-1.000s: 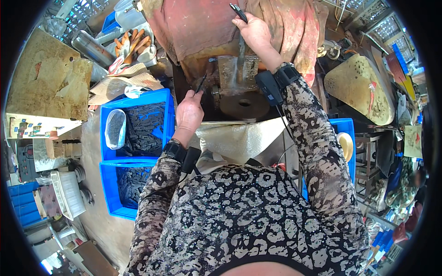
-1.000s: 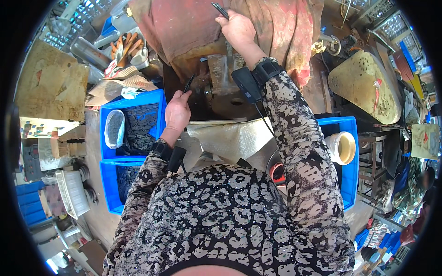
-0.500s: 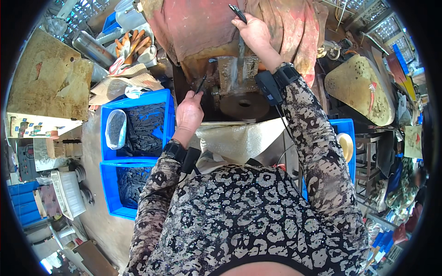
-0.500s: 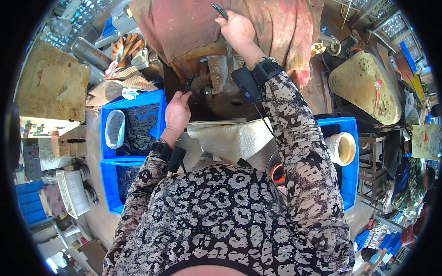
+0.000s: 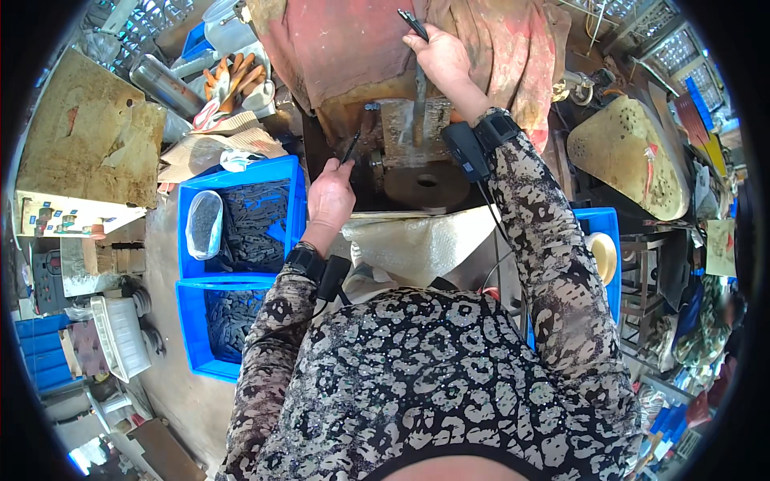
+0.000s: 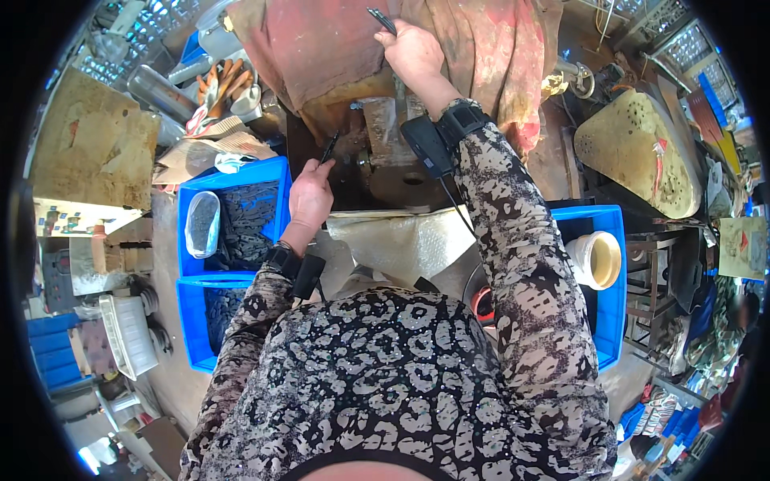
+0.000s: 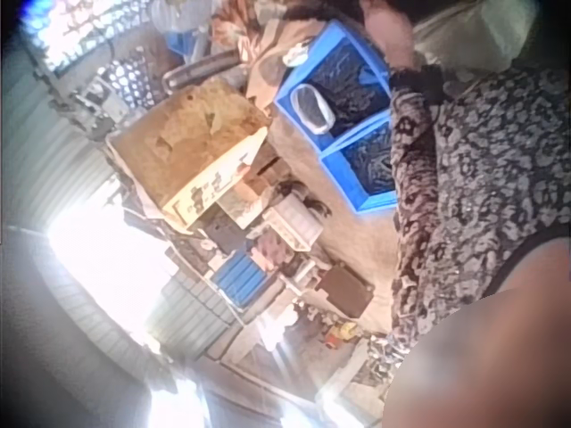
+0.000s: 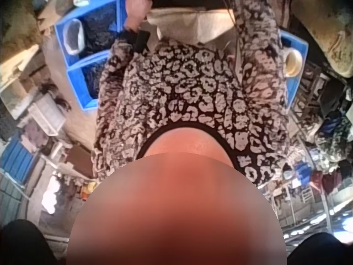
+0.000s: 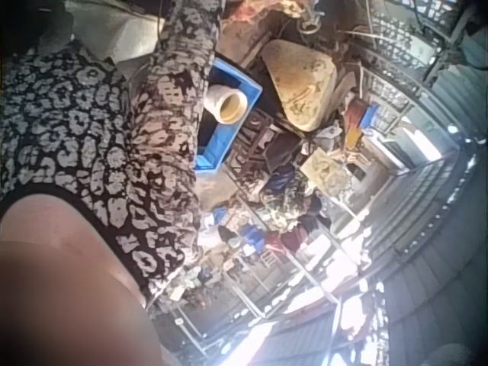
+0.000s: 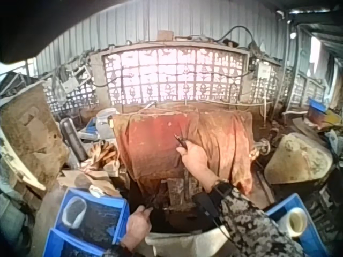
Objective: The person picks up metal pieces from a blue bin, places them into a machine to be pressed, and then removes them to place into a different blue bin.
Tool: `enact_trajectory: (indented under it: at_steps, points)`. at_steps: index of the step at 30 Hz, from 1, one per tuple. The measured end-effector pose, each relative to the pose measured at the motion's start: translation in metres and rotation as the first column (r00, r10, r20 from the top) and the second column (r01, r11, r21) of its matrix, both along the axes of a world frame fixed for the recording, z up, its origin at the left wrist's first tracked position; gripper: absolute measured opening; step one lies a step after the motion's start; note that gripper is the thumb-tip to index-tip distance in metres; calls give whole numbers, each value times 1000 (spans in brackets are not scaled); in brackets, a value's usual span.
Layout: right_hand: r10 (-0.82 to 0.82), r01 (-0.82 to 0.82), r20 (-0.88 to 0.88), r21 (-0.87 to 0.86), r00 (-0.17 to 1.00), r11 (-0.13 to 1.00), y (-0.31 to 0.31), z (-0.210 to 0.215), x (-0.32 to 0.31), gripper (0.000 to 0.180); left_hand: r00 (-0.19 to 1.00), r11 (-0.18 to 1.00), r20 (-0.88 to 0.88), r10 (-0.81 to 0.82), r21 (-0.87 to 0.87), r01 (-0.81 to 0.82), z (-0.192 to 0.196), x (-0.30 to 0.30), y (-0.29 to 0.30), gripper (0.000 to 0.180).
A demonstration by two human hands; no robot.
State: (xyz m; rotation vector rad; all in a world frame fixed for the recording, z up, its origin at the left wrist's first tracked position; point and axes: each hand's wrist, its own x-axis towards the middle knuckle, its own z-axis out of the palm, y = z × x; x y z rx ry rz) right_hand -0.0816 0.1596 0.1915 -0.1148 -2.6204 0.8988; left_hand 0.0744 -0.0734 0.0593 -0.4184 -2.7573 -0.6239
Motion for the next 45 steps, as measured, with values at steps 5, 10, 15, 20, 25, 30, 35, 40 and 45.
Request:
enact_trajectory:
  at_steps: [5, 10, 15, 20, 25, 30, 35, 40, 45]
  points:
    - [8, -8, 39, 2, 999, 1000, -1, 3, 2, 28, 1000, 1000, -1, 5, 2, -5, -2, 0, 0, 37]
    - [-3, 2, 25, 36, 1000, 999, -3, 3, 0, 30, 1000, 1000, -26, -2, 20, 3, -4, -2, -2, 37]
    - [-29, 28, 18, 40, 999, 999, -6, 1, -4, 31, 1000, 1000, 6, 4, -7, -4, -5, -4, -3, 37]
    - [-5, 4, 48, 8, 999, 1000, -7, 4, -7, 31, 1000, 1000, 6, 6, 7, -6, -7, -5, -6, 36]
    - [9, -10, 53, 15, 999, 1000, -5, 6, -6, 31, 1000, 999, -2, -2, 45, 3, -11, -5, -5, 35]
    - [-18, 15, 51, 68, 999, 998, -5, 5, -5, 30, 999, 999, -40, -3, 49, 5, -11, -5, -4, 35]
    - [-10, 8, 34, 38, 999, 999, -4, 3, 1, 31, 1000, 999, 1, -23, 38, 23, -11, -7, -4, 36]
    - [83, -95, -125, -90, 989, 991, 3, -3, 62, 30, 999, 996, -36, -19, 88, 22, -12, -11, -5, 38]
    - [249, -302, -228, -236, 941, 924, 13, -24, 166, 19, 996, 997, -89, -24, 74, 30, -4, -29, 0, 40]
